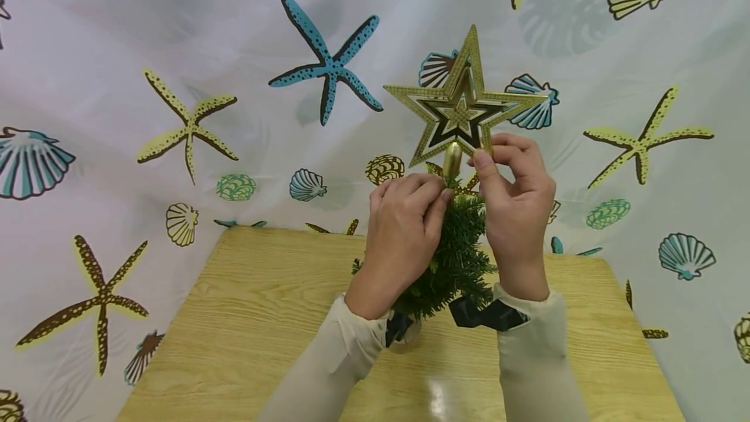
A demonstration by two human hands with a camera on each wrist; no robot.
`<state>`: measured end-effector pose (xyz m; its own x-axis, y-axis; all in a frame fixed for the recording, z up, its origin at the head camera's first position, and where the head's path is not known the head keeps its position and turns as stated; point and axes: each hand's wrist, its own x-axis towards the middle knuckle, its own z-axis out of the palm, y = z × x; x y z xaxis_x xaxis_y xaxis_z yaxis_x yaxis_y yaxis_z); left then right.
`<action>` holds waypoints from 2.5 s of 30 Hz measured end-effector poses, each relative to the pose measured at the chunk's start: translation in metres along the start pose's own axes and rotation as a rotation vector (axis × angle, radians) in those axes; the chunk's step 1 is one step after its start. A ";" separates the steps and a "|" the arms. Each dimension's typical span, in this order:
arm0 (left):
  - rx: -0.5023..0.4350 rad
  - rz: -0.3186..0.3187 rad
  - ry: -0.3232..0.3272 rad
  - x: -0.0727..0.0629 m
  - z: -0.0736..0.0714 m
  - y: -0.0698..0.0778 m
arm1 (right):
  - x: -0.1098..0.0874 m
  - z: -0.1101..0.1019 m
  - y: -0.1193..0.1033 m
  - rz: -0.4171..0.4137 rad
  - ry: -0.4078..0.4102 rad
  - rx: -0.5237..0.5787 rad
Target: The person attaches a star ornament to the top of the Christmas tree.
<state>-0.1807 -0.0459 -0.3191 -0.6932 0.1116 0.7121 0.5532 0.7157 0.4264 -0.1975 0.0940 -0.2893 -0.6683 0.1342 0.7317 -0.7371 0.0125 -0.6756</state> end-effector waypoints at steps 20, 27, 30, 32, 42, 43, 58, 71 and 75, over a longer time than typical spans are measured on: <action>0.011 -0.003 -0.009 0.000 0.003 -0.003 | -0.006 -0.004 0.006 -0.025 -0.009 -0.063; 0.012 0.000 -0.007 0.000 0.003 -0.002 | -0.006 -0.007 0.008 -0.038 -0.011 -0.138; 0.012 -0.004 -0.013 -0.001 0.003 -0.001 | -0.006 -0.009 0.008 -0.036 -0.028 -0.154; 0.011 -0.007 -0.018 -0.001 0.003 -0.001 | -0.006 -0.011 0.007 -0.042 -0.043 -0.160; 0.006 -0.010 -0.015 -0.001 0.001 0.000 | -0.005 -0.013 0.005 -0.058 -0.064 -0.187; 0.006 -0.011 -0.016 -0.001 0.001 0.000 | -0.005 -0.013 0.005 -0.056 -0.066 -0.190; -0.074 -0.075 -0.094 -0.007 -0.004 0.001 | -0.007 -0.008 0.010 -0.046 -0.088 -0.217; -0.209 -0.103 -0.094 -0.007 -0.008 0.000 | -0.005 -0.008 0.008 -0.022 -0.097 -0.129; -0.266 -0.108 -0.075 -0.010 -0.012 -0.003 | -0.008 -0.011 0.008 -0.007 -0.105 -0.117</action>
<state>-0.1701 -0.0579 -0.3206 -0.7811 0.1024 0.6160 0.5694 0.5217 0.6353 -0.1973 0.1037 -0.3018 -0.6746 0.0293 0.7376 -0.7291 0.1295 -0.6720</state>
